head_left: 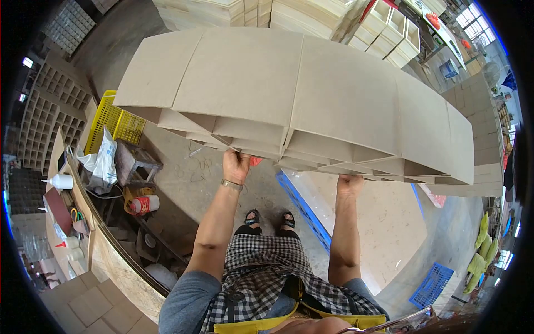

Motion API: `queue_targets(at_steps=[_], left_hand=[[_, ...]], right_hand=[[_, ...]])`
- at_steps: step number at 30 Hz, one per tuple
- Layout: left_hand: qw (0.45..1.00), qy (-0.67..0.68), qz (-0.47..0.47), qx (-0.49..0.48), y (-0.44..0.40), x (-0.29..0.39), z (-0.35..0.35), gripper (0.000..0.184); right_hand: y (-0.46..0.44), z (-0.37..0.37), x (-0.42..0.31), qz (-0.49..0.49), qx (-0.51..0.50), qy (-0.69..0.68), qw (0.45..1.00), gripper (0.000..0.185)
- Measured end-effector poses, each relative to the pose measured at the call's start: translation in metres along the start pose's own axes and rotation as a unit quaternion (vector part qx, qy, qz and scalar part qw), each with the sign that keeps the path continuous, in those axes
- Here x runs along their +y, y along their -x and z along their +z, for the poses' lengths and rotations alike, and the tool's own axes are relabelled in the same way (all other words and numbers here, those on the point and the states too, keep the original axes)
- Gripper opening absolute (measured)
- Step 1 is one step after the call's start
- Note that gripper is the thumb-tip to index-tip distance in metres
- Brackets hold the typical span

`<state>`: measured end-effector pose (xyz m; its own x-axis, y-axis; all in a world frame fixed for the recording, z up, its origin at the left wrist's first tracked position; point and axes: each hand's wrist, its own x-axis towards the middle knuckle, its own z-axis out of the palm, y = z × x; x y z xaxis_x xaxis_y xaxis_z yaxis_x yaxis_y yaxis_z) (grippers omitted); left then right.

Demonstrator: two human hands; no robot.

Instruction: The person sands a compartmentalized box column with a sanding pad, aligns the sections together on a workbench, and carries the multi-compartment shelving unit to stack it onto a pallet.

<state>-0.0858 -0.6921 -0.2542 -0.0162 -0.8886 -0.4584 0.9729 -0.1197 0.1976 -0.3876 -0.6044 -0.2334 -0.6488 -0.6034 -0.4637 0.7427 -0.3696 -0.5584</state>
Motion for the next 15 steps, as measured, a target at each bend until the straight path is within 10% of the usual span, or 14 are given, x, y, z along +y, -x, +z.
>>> queue_targets(at_steps=[15], left_hand=[[1.000,-0.002,0.009,-0.002,-0.005,0.000,-0.006,0.022]], right_hand=[[-0.009,-0.006,-0.001,0.025,-0.016,-0.012,0.999,0.018]])
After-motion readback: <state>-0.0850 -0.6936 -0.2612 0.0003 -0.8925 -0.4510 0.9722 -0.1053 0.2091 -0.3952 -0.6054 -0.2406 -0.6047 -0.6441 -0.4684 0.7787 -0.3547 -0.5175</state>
